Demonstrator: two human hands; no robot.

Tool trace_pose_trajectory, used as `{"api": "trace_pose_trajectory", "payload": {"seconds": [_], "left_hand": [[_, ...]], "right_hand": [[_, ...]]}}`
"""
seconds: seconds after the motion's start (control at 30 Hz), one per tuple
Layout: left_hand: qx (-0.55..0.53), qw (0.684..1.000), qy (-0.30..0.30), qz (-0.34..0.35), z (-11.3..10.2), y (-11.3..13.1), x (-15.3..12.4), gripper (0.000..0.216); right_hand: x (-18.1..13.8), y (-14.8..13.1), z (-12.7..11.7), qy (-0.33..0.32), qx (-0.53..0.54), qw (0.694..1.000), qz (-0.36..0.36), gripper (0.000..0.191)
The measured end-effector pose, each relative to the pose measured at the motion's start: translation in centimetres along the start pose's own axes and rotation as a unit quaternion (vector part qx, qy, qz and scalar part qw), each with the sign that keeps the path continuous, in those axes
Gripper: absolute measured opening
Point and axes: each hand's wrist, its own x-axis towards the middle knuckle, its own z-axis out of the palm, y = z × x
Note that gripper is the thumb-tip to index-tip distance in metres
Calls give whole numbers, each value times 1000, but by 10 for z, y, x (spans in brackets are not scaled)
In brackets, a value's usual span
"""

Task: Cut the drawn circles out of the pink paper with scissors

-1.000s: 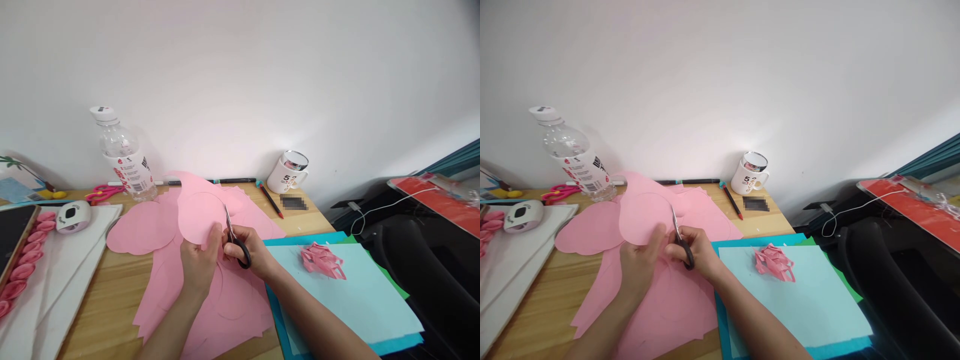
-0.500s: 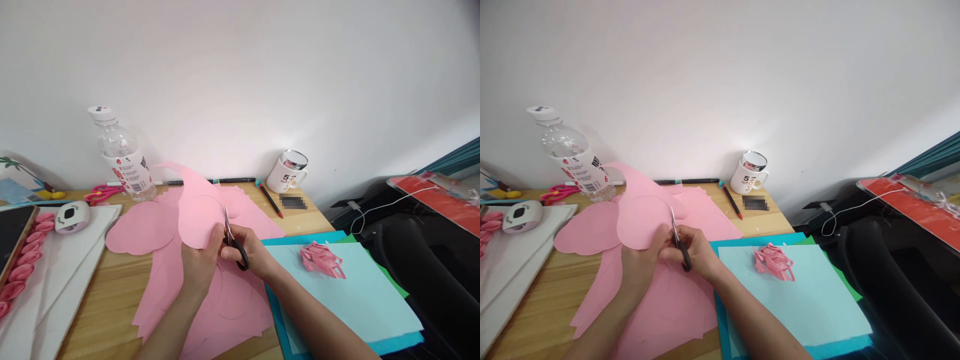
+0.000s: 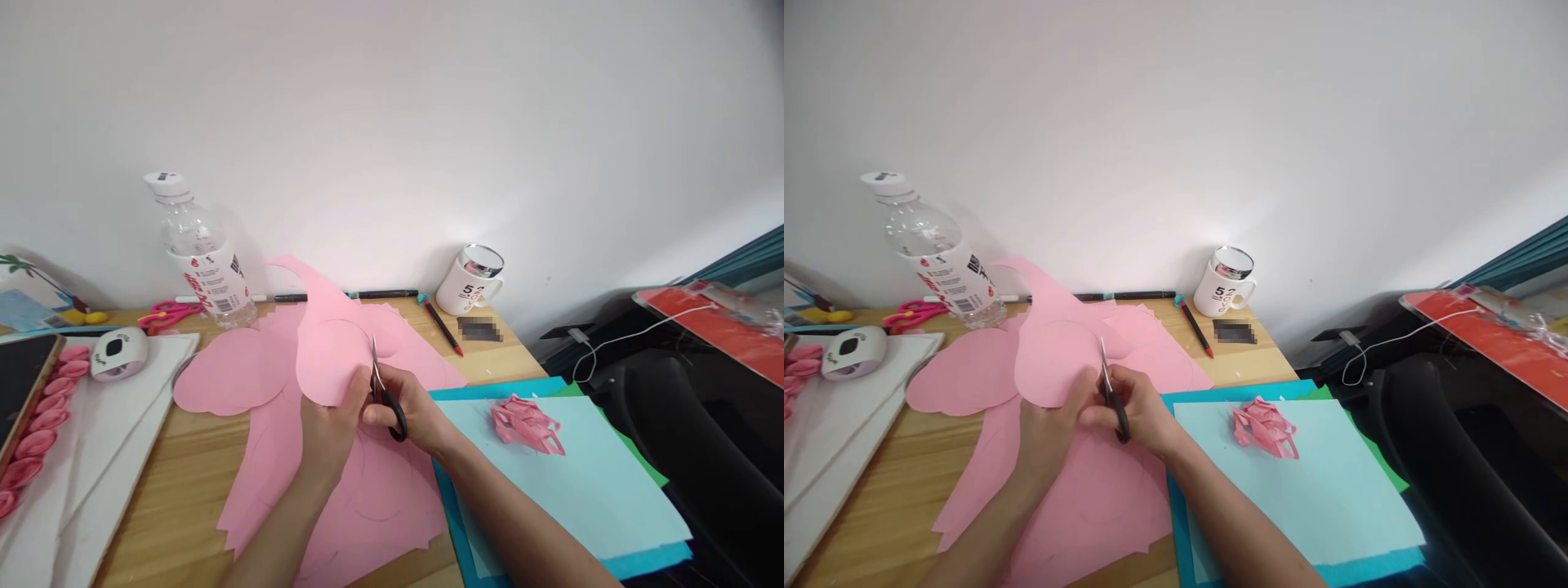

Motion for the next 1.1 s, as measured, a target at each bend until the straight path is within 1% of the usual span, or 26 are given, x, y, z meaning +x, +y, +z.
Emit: {"api": "trace_pose_trajectory", "payload": {"seconds": [0.3, 0.5, 0.67, 0.8, 0.97, 1.1], "left_hand": [[9, 1000, -6, 13, 0, -1, 0, 18], [11, 1000, 2, 23, 0, -2, 1, 22], [6, 1000, 1, 17, 1, 0, 0, 23], [3, 1000, -2, 10, 0, 0, 0, 21], [0, 1000, -8, 27, 0, -3, 2, 18], [-5, 1000, -2, 22, 0, -2, 1, 17]], "right_hand": [[0, 0, -1, 3, -29, 1000, -7, 44], [0, -1, 0, 7, -19, 1000, -5, 41], [-1, -2, 1, 9, -17, 1000, -1, 38], [-1, -3, 1, 19, -29, 999, 6, 38], [0, -3, 2, 30, -36, 999, 10, 39], [0, -4, 3, 33, -36, 999, 16, 40]]}}
